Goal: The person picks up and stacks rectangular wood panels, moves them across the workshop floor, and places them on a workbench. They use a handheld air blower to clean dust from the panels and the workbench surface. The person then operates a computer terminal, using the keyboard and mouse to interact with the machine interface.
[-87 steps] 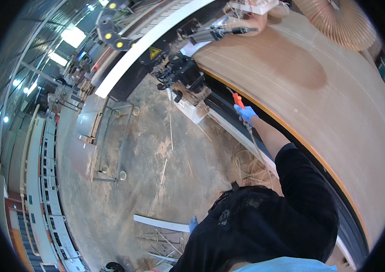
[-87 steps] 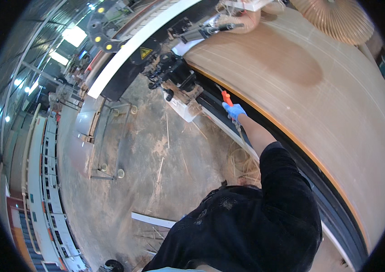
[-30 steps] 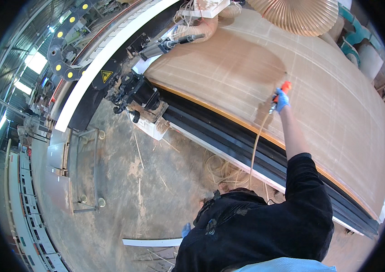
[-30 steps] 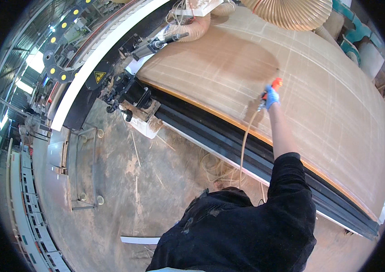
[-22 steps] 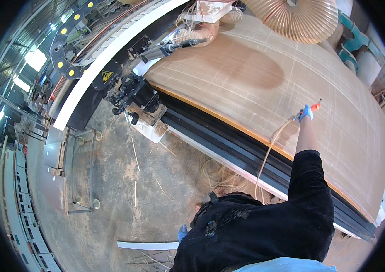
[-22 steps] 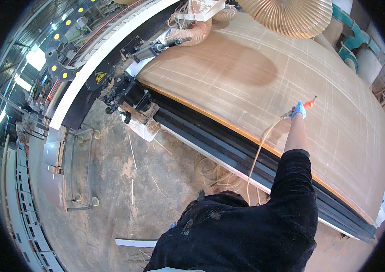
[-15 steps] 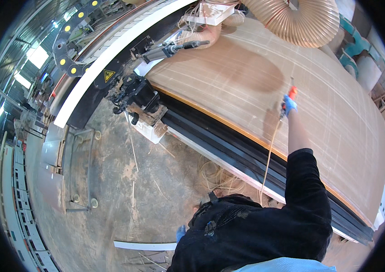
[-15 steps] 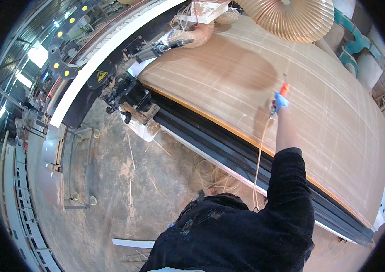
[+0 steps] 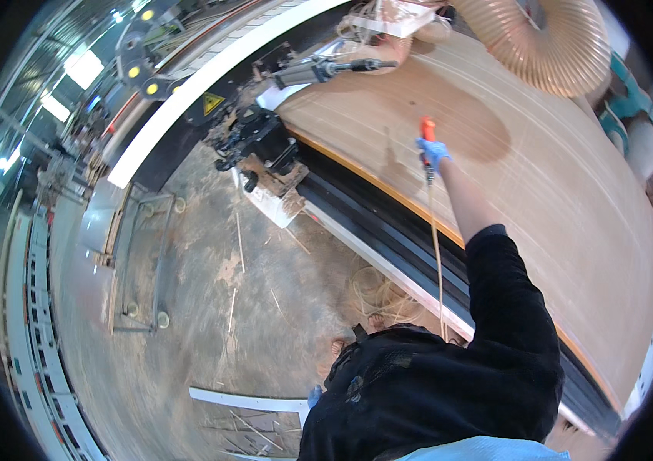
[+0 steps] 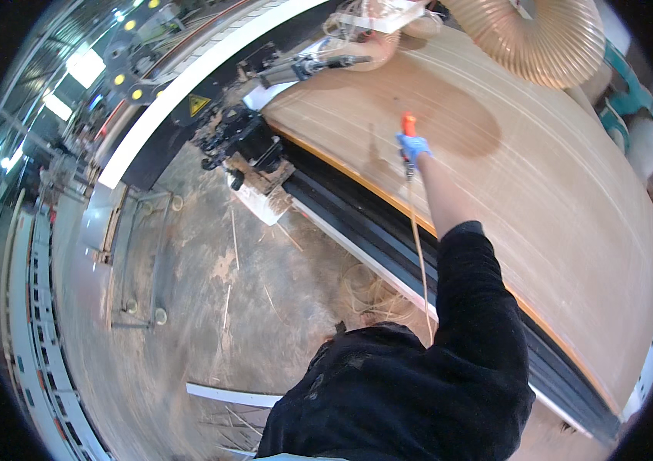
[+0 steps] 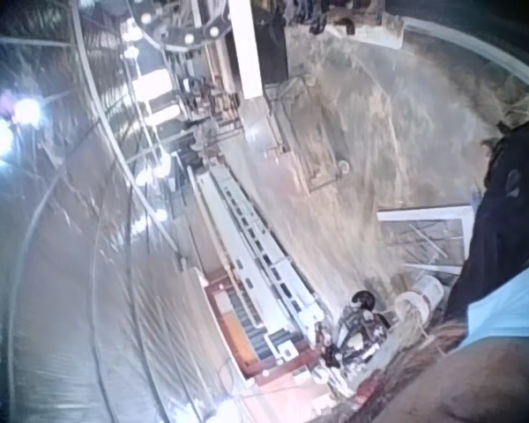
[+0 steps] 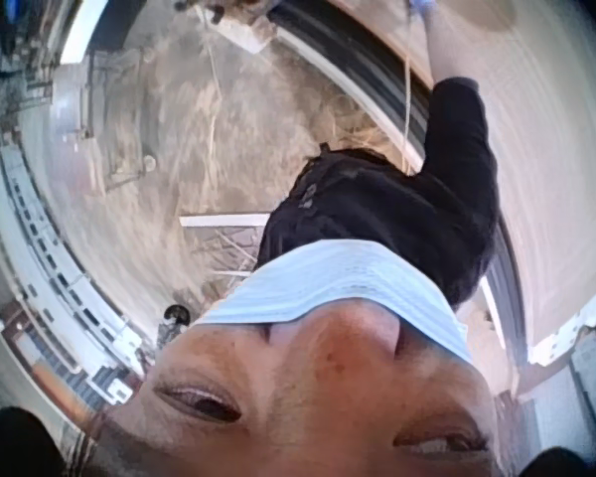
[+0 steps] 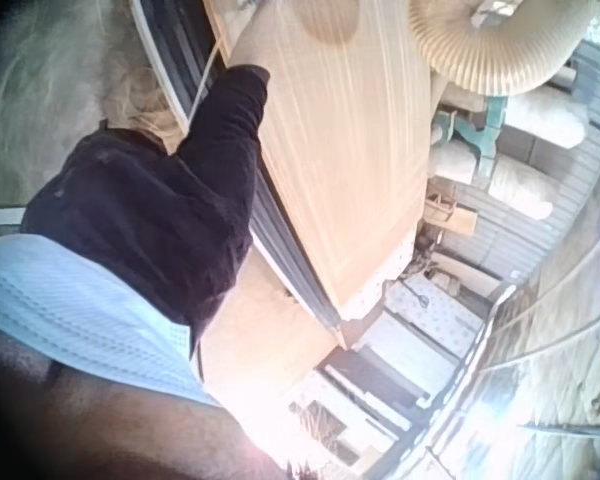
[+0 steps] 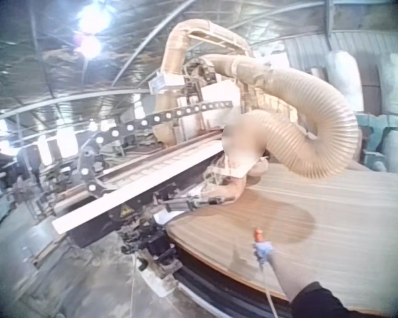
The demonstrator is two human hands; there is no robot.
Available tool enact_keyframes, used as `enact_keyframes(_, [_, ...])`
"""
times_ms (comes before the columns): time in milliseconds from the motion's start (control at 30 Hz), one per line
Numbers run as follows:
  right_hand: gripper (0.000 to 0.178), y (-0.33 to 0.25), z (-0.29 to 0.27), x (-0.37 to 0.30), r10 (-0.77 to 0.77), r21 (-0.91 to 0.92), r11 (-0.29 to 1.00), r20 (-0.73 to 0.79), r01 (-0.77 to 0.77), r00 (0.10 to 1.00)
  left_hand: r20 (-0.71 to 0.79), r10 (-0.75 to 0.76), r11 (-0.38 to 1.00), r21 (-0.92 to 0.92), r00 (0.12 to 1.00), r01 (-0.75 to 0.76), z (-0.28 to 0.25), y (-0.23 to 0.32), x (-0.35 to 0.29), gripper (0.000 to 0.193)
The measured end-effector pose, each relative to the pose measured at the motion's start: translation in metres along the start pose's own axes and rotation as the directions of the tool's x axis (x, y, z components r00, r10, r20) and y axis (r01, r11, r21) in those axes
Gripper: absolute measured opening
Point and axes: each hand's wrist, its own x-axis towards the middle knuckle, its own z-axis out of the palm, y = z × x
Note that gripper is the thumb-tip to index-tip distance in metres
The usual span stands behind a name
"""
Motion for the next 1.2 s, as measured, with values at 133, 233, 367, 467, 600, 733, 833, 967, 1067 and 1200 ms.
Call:
enact_keyframes(133, [0.037,-0.001,0.055,-0.04,0.008,-0.065,0.998,0.139,0.001,0.99,0.005,-0.028,0.998,0.054,1.0,0.028,0.0,-0.015,-0.001,0.041])
enact_keyframes(233, [0.038,0.008,0.076,-0.066,0.005,-0.115,0.993,0.223,0.021,0.975,0.01,-0.033,0.997,0.064,0.999,0.032,-0.005,-0.016,0.007,0.041])
enact_keyframes(367, [0.038,0.018,0.091,-0.076,-0.047,-0.087,0.994,0.131,0.059,0.99,0.019,-0.03,0.998,0.057,0.999,0.029,-0.02,-0.01,0.019,0.04])
enact_keyframes(467, [0.039,0.014,0.076,-0.046,0.02,0.069,0.998,-0.075,-0.014,0.997,0.033,-0.022,0.998,0.051,0.999,0.02,-0.035,0.001,0.033,0.039])
enact_keyframes(600, [0.038,-0.002,0.036,-0.019,0.118,0.277,0.961,-0.358,-0.015,0.926,0.069,-0.005,0.999,0.052,0.998,0.001,-0.066,0.02,0.068,0.038])
enact_keyframes(733, [0.035,-0.02,0.058,-0.046,0.155,0.382,0.924,-0.412,0.016,0.898,0.051,0.012,0.999,0.03,0.999,-0.014,-0.115,0.038,0.107,0.037])
enact_keyframes(833, [0.032,-0.008,0.088,-0.069,0.12,0.398,0.916,-0.401,0.055,0.908,0.063,0.039,0.998,0.037,0.997,-0.041,-0.153,0.064,0.143,0.036])
enact_keyframes(967, [0.037,0.005,0.2,-0.158,0.073,0.214,0.975,-0.072,-0.056,0.995,0.01,0.04,0.999,0.03,0.999,-0.041,-0.212,0.087,0.175,0.035])
enact_keyframes(1067, [0.036,0.029,0.258,-0.197,0.064,-0.156,0.987,0.143,-0.041,0.988,-0.015,0.045,0.999,0.02,0.999,-0.045,-0.247,0.098,0.201,0.034])
enact_keyframes(1200, [0.038,0.093,0.296,-0.164,0.056,0.124,0.991,-0.013,-0.054,0.998,-0.008,0.069,0.998,0.007,0.998,-0.069,-0.288,0.122,0.227,0.033])
